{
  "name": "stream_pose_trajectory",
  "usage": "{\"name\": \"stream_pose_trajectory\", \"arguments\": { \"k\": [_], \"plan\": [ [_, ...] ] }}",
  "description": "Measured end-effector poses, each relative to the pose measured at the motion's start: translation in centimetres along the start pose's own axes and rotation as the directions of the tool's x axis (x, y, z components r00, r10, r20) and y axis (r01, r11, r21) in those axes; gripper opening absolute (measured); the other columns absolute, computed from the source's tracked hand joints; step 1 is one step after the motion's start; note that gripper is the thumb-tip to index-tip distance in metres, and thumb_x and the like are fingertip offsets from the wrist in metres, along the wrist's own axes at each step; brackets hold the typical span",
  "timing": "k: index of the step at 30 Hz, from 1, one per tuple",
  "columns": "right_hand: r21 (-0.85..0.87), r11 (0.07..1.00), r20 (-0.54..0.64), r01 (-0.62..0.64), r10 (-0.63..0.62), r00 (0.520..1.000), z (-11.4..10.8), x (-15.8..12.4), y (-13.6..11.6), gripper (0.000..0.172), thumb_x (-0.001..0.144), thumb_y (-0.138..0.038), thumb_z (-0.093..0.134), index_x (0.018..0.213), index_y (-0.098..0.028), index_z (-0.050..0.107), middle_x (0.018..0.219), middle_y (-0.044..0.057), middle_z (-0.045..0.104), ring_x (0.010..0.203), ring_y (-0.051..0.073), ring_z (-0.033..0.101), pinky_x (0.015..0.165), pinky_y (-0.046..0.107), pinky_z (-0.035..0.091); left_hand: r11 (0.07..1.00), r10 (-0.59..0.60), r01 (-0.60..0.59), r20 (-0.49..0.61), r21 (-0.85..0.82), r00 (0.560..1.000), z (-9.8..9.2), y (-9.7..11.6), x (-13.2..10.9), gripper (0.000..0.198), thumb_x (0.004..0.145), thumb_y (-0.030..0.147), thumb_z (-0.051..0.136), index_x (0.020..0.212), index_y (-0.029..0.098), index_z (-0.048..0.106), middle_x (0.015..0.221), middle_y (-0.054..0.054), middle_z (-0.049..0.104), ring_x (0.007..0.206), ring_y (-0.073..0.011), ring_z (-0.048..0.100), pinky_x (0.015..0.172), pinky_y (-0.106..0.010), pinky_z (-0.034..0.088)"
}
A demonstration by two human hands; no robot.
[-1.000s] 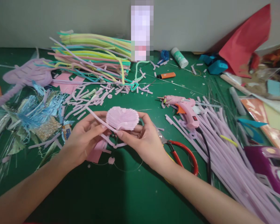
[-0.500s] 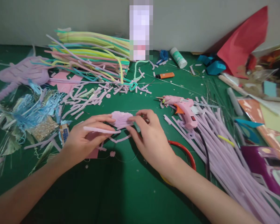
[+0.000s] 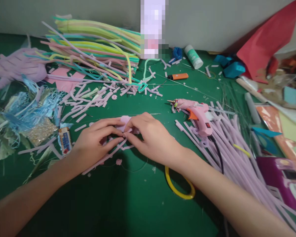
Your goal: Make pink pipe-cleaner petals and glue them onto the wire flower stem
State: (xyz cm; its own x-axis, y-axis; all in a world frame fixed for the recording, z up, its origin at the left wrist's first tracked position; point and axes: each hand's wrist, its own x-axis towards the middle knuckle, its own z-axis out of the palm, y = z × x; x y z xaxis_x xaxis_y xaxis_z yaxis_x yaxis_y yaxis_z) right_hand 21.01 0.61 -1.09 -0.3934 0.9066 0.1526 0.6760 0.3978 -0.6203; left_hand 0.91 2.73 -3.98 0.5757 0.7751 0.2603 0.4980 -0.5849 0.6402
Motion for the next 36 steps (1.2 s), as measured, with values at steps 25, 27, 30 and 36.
{"name": "stream_pose_trajectory", "arguments": {
  "k": [25, 27, 30, 36],
  "plan": [
    [-0.513, 0.787, -0.024, 0.343, -0.413, 0.910, 0.6, -0.8, -0.4, 0.011, 0.089, -0.010, 0.055, 0.088, -0.014, 0.065, 0.087, 0.010, 0.064, 0.077, 0.022, 0.054, 0.065, 0.034, 0.050, 0.991, -0.114, 0.112, -0.023, -0.073, 0.993, 0.0, 0.1, 1.1, 0.006, 0.083, 0.020, 0.065, 0.080, 0.017, 0.069, 0.099, -0.008, 0.071, 0.097, -0.0217, 0.064, 0.087, -0.036, 0.049],
    [-0.526, 0.761, 0.029, 0.378, -0.428, 0.903, 0.9, -0.7, -0.2, 0.013, 0.090, -0.010, 0.054, 0.085, -0.013, 0.066, 0.089, 0.011, 0.066, 0.079, 0.023, 0.056, 0.067, 0.034, 0.051, 0.994, -0.090, 0.089, -0.005, -0.064, 0.996, -0.3, 0.1, 1.2, 0.007, 0.083, 0.020, 0.064, 0.081, 0.016, 0.070, 0.103, -0.009, 0.070, 0.100, -0.0215, 0.064, 0.088, -0.035, 0.050],
    [-0.527, 0.741, 0.065, 0.417, -0.453, 0.889, 1.2, -0.5, 0.1, 0.016, 0.092, -0.010, 0.051, 0.087, -0.011, 0.066, 0.090, 0.011, 0.068, 0.083, 0.024, 0.059, 0.070, 0.035, 0.052, 0.997, -0.037, 0.041, 0.055, -0.072, 0.998, -0.6, 0.0, 1.5, 0.007, 0.084, 0.018, 0.062, 0.083, 0.017, 0.069, 0.116, -0.009, 0.069, 0.113, -0.0219, 0.062, 0.098, -0.035, 0.047],
    [-0.410, 0.810, -0.009, 0.419, -0.464, 0.886, 1.6, -0.2, 1.4, 0.015, 0.092, -0.011, 0.049, 0.087, -0.012, 0.062, 0.087, 0.012, 0.067, 0.081, 0.021, 0.061, 0.069, 0.032, 0.053, 0.984, -0.058, 0.081, 0.145, -0.162, 0.988, -0.6, -0.2, 1.5, 0.006, 0.088, 0.019, 0.059, 0.083, 0.019, 0.063, 0.127, -0.008, 0.066, 0.128, -0.0203, 0.054, 0.106, -0.033, 0.042]
  ]
}}
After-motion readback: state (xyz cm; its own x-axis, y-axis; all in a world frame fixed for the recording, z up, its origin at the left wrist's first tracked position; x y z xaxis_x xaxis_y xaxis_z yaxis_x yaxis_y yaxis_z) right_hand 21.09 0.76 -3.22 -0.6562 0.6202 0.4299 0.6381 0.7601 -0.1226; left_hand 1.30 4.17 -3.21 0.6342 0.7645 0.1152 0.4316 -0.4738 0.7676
